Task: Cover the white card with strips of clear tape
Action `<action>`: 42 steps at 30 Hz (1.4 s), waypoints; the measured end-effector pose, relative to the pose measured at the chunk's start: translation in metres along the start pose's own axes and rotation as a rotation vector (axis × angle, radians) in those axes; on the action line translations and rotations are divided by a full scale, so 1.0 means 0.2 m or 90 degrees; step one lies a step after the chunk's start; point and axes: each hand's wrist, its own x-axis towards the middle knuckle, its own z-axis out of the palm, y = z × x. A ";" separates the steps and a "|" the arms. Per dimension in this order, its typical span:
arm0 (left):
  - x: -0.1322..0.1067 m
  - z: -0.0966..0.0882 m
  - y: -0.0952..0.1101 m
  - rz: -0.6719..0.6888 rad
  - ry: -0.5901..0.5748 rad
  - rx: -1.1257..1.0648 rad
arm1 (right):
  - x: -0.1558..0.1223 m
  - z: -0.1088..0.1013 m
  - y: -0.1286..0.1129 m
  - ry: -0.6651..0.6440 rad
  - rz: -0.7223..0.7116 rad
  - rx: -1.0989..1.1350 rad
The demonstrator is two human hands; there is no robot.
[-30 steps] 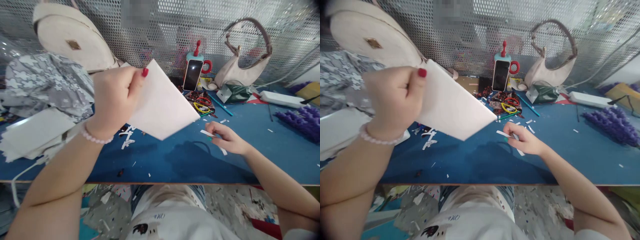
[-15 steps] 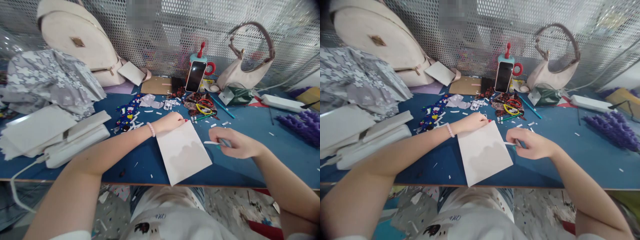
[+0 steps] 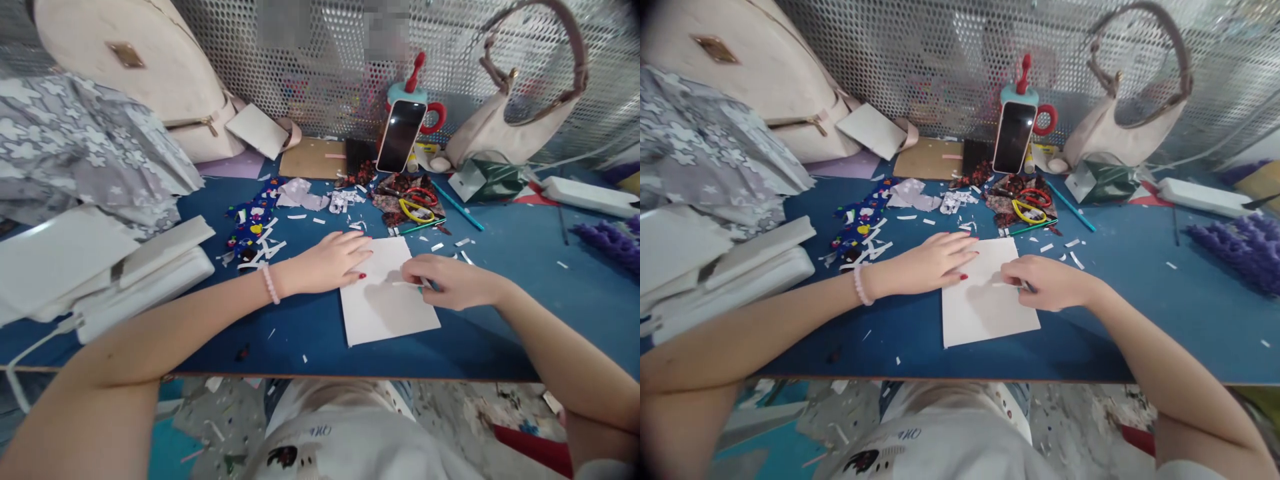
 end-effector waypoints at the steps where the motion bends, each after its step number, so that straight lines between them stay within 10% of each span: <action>1: -0.03 0.01 0.01 0.002 -0.021 0.022 | 0.01 0.00 0.01 -0.014 0.010 0.004; 11: -0.07 0.23 0.51 -0.032 -0.080 0.124 | 0.08 -0.04 0.09 -0.047 0.037 0.118; 16: 0.01 0.26 0.71 0.398 -0.078 0.055 | 0.09 -0.05 0.06 -0.071 0.074 0.080; 20: 0.06 0.27 0.64 0.431 0.064 0.108 | 0.07 -0.04 0.06 -0.067 0.077 0.078; 29: -0.06 0.19 0.35 0.345 0.087 0.045 | 0.10 -0.07 -0.02 -0.100 0.042 0.051; 33: -0.17 0.15 0.27 0.216 0.096 0.085 | 0.15 -0.06 -0.08 -0.132 0.008 0.032; 36: -0.28 0.18 0.28 -0.088 0.118 0.221 | 0.18 -0.04 -0.09 -0.145 0.006 0.019; 42: -0.40 0.20 0.36 0.055 0.006 0.155 | 0.20 -0.04 -0.07 -0.148 0.021 0.032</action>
